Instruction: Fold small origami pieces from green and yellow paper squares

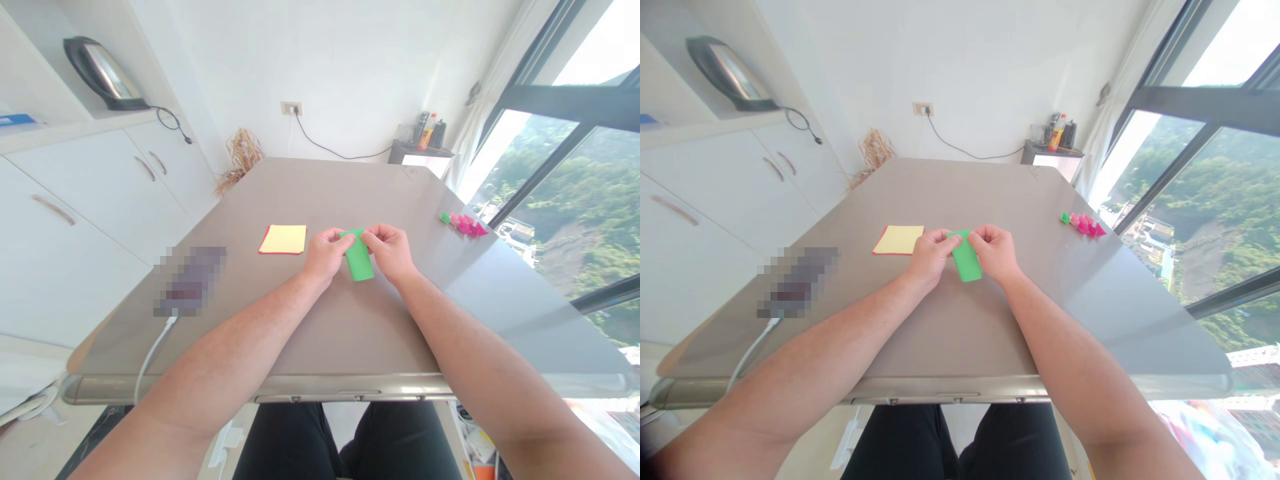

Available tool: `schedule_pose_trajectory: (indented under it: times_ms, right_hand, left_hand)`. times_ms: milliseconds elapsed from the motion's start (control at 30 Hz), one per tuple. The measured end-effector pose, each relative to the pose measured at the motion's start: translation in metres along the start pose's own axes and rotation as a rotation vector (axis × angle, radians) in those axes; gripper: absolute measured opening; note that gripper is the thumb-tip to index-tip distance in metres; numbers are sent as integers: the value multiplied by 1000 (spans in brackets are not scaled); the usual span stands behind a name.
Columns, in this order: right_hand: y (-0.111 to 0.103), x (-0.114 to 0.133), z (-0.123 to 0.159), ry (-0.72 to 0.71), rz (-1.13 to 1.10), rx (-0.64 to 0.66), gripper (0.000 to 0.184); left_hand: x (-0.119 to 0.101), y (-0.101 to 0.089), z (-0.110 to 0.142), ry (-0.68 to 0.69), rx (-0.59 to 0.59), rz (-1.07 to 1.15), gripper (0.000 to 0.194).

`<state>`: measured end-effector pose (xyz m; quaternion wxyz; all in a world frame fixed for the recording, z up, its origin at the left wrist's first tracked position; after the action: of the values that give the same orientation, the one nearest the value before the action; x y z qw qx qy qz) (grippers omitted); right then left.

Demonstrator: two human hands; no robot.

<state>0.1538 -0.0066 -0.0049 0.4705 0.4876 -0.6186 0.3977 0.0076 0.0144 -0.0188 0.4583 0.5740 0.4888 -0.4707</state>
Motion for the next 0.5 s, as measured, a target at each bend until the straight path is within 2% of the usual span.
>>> schedule_pose_trajectory:
  times_ms: [200,400,500]
  right_hand:
    - [1,2,2,33,-94,64,20]
    - [0,-1,0,16,-51,41,23]
    - [0,-1,0,-2,-44,17,24]
  left_hand:
    - [0,-2,0,9,19,-43,21]
    - [-3,-1,2,29,38,-134,23]
    - [-4,-1,3,33,39,-103,22]
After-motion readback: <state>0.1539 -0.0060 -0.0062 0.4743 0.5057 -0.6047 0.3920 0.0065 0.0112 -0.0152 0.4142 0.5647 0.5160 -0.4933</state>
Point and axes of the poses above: each hand's wrist, its own z-axis away from the middle knuckle, its own y-axis out of the palm, x = y × z, the point moved 2 cm from there along -z, towards the middle knuckle, and after that the axes turned 6 degrees about -z, right-handed, at the moved point
